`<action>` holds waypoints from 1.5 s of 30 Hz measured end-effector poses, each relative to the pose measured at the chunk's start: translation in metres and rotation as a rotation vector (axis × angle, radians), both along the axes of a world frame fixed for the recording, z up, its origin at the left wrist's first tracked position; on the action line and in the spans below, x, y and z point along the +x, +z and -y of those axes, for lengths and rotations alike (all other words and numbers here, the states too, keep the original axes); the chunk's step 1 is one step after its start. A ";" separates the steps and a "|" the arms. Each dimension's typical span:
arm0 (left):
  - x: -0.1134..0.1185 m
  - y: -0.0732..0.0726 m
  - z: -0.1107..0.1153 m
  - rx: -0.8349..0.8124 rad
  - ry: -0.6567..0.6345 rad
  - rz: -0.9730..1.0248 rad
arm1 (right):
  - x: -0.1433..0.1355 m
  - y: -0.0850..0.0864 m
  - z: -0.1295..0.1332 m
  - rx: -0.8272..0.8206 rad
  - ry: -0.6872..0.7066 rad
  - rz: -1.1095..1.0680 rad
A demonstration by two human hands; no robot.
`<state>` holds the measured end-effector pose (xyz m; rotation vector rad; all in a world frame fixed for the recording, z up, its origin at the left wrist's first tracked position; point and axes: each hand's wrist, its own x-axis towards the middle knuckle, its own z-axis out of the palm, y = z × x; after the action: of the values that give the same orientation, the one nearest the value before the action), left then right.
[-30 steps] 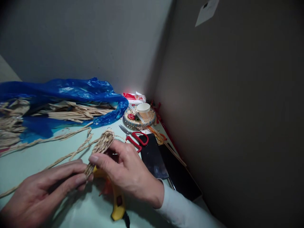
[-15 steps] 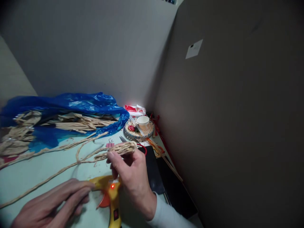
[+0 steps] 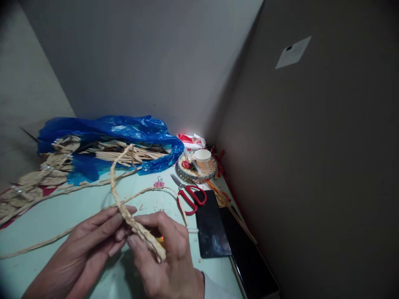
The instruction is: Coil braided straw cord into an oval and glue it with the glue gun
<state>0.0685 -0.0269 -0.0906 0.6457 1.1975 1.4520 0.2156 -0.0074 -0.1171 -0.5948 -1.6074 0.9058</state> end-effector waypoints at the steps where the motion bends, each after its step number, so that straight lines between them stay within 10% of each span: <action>1: -0.001 0.000 -0.001 -0.016 -0.027 0.024 | -0.001 -0.002 0.001 -0.014 0.010 -0.005; 12: -0.017 -0.005 -0.009 -0.103 -0.024 0.051 | 0.004 0.007 -0.005 -0.491 0.268 0.267; 26: -0.014 -0.012 -0.003 -0.102 -0.126 0.048 | 0.002 -0.003 0.001 -0.097 0.063 0.485; 31: -0.023 -0.023 0.001 -0.039 -0.171 -0.250 | 0.005 0.001 -0.007 -0.014 0.145 0.566; 38: -0.023 -0.012 0.002 0.019 -0.199 -0.302 | 0.021 0.031 -0.026 -0.402 0.142 0.143; 45: -0.010 -0.004 0.005 0.082 -0.207 -0.558 | 0.021 0.025 -0.034 -0.632 0.324 -0.138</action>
<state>0.0586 -0.0317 -0.0943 1.2503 1.4437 1.1830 0.2367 0.0271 -0.0921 -0.6900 -1.2990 1.6878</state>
